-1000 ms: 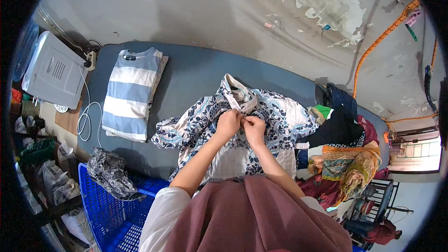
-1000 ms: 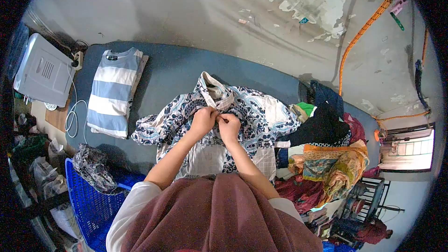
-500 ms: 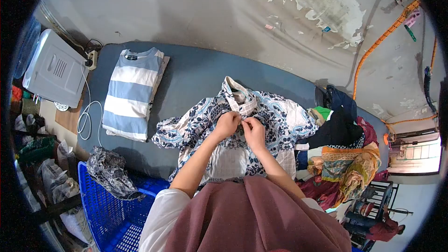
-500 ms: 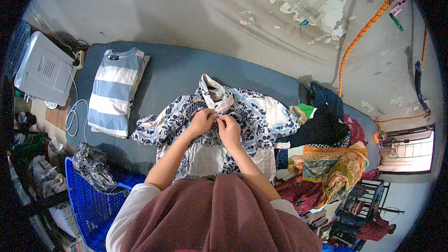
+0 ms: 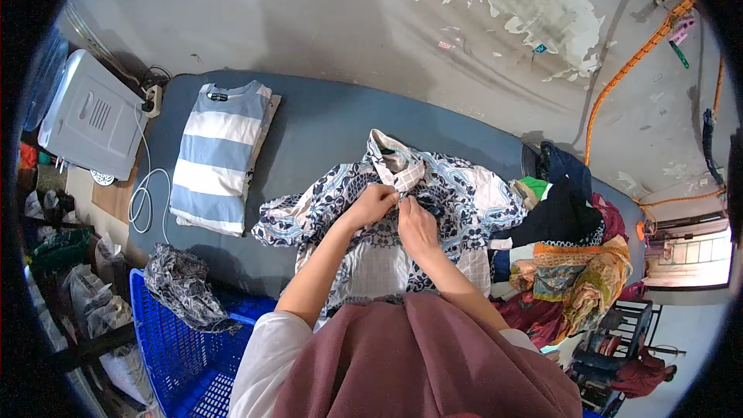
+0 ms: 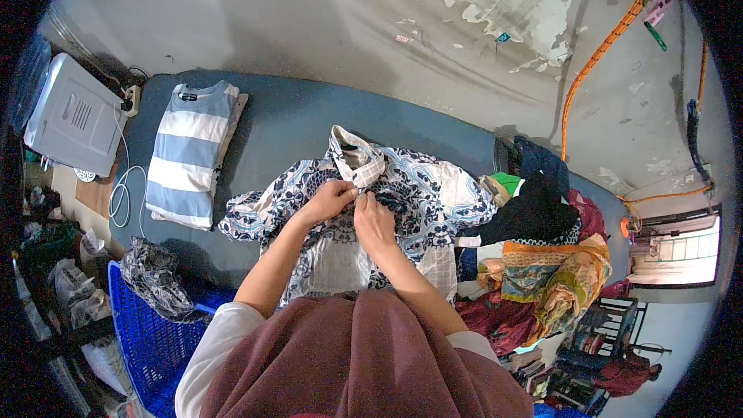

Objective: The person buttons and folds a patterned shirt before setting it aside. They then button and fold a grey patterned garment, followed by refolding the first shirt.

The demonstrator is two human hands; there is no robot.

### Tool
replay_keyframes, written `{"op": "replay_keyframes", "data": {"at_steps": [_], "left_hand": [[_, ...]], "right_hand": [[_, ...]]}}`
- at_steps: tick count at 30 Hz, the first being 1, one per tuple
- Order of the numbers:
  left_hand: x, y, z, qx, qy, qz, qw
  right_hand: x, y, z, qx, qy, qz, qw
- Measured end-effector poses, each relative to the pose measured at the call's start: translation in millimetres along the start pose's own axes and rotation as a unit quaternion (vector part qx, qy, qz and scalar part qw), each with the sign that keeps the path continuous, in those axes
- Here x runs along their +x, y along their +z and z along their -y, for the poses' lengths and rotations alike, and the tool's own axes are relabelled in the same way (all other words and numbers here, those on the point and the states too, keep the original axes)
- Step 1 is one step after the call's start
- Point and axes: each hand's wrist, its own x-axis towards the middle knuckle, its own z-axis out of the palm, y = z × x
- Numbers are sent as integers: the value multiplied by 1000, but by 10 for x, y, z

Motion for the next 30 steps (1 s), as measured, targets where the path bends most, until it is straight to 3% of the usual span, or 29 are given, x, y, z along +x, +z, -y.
{"op": "replay_keyframes", "data": {"at_steps": [3,6,9,12,21,24,26,28,30], "left_hand": [[-30,-14,-51,7,-18,12,1000],[-82,-61,-191,-13,-69,32,997],[-50,-35,-30,-18,-36,21,999],[-56,-66,-123,-23,-76,17,997],[-75,-76,-186,10,-8,9,1000],[-120,58,-170,-21,-28,-31,999],[-114,168,-193,-26,-6,-116,993],[-130,250,-196,-29,16,-199,979],[-108,166,-151,8,77,-256,964]], "right_hand": [[52,-140,13,4,-9,105,994],[91,-201,-22,-40,-60,122,990],[118,-271,-2,-75,-85,121,986],[143,-278,12,-70,-74,123,987],[91,-134,-34,87,35,57,994],[134,-65,-54,145,124,27,981],[244,-105,-69,198,190,39,961],[294,-69,-113,236,223,-8,946],[304,-180,-168,241,260,38,934]]}}
